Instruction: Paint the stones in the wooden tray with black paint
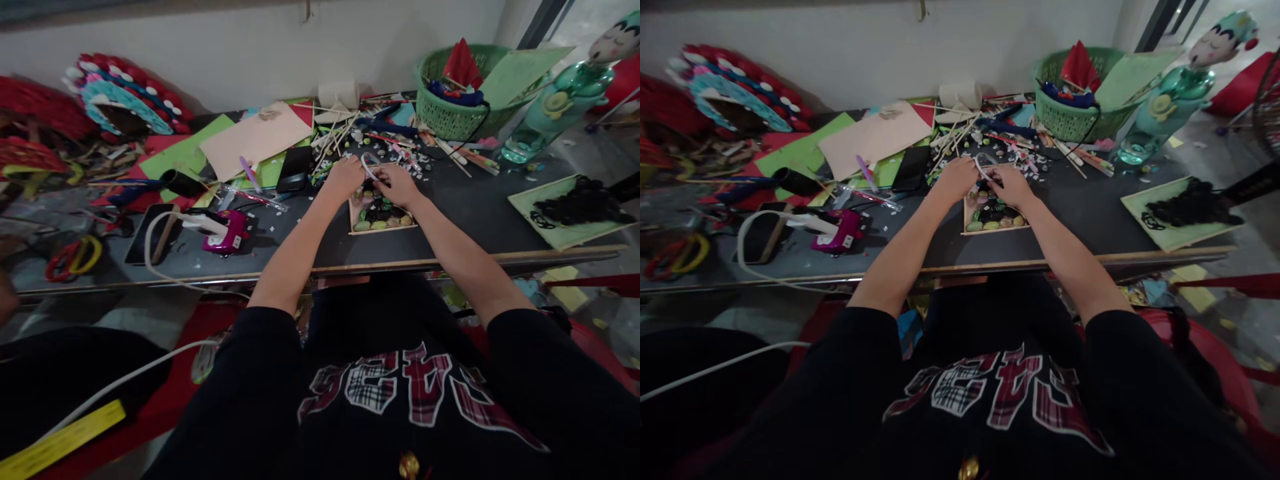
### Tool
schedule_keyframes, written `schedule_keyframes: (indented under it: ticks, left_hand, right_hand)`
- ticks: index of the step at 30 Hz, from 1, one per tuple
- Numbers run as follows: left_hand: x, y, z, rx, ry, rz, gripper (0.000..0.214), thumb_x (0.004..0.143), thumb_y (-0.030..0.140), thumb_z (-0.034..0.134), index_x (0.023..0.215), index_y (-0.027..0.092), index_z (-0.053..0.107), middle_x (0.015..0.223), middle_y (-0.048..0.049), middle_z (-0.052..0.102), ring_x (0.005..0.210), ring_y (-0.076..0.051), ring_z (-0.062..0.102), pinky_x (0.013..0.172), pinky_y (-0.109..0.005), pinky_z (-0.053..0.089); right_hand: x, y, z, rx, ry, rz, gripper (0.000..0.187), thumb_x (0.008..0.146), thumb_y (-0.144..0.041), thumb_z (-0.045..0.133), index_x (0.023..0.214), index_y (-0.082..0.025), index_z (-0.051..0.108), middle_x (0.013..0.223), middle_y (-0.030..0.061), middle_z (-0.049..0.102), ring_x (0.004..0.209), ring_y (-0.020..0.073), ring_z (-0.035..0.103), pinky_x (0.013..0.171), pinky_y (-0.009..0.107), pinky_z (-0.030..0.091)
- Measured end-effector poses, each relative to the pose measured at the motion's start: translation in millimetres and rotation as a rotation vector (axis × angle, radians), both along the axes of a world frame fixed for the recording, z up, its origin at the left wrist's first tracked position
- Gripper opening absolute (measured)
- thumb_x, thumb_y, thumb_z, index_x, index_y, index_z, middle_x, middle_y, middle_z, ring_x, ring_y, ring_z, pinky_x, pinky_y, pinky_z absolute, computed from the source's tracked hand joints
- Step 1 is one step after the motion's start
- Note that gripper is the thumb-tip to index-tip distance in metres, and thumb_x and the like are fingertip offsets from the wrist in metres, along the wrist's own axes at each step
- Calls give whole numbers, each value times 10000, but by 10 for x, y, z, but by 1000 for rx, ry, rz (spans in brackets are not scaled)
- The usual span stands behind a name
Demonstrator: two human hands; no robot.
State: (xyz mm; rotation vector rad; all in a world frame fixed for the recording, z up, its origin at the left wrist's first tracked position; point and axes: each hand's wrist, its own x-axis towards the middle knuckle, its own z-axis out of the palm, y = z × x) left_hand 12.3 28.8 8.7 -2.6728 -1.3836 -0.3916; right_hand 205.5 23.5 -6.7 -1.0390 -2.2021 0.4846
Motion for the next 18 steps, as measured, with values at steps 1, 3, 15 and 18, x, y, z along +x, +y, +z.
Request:
schedule_keyframes:
  ticks: [1, 3, 15, 18]
  left_hand:
    - [3, 0, 12, -19, 11, 12, 389, 982, 118, 308, 1019, 61, 691, 1095, -224, 689, 1237, -310, 560, 1054, -429, 435]
    - [-6, 8, 29, -56, 17, 39, 352, 968, 119, 353, 1041, 44, 690, 1130, -234, 679, 1268, -321, 548, 1080, -430, 415]
    - [-245, 103, 20, -110, -54, -65, 303, 900, 173, 444, 1006, 137, 726, 1054, -128, 727, 1129, -264, 602, 1021, -388, 466]
    - [-143, 124, 73, -55, 85, -54, 329, 897, 149, 410, 991, 115, 724, 1044, -158, 711, 1153, -285, 588, 1024, -413, 456]
  right_hand:
    - [3, 13, -12, 6, 0, -2, 264, 868, -311, 554, 1044, -199, 716, 1123, 104, 744, 1037, 274, 698, 970, 460, 588]
    - [8, 33, -30, 22, -15, -12, 282, 878, -363, 549, 1044, -211, 719, 1131, 112, 746, 1042, 287, 689, 971, 485, 583]
    - [4, 36, -5, 30, -42, -16, 292, 895, -363, 543, 1082, -198, 696, 1152, 135, 734, 1065, 311, 688, 990, 515, 557]
    - [1, 43, -8, 28, -57, -4, 264, 903, -351, 530, 1054, -204, 689, 1144, 129, 733, 1068, 304, 686, 987, 501, 557]
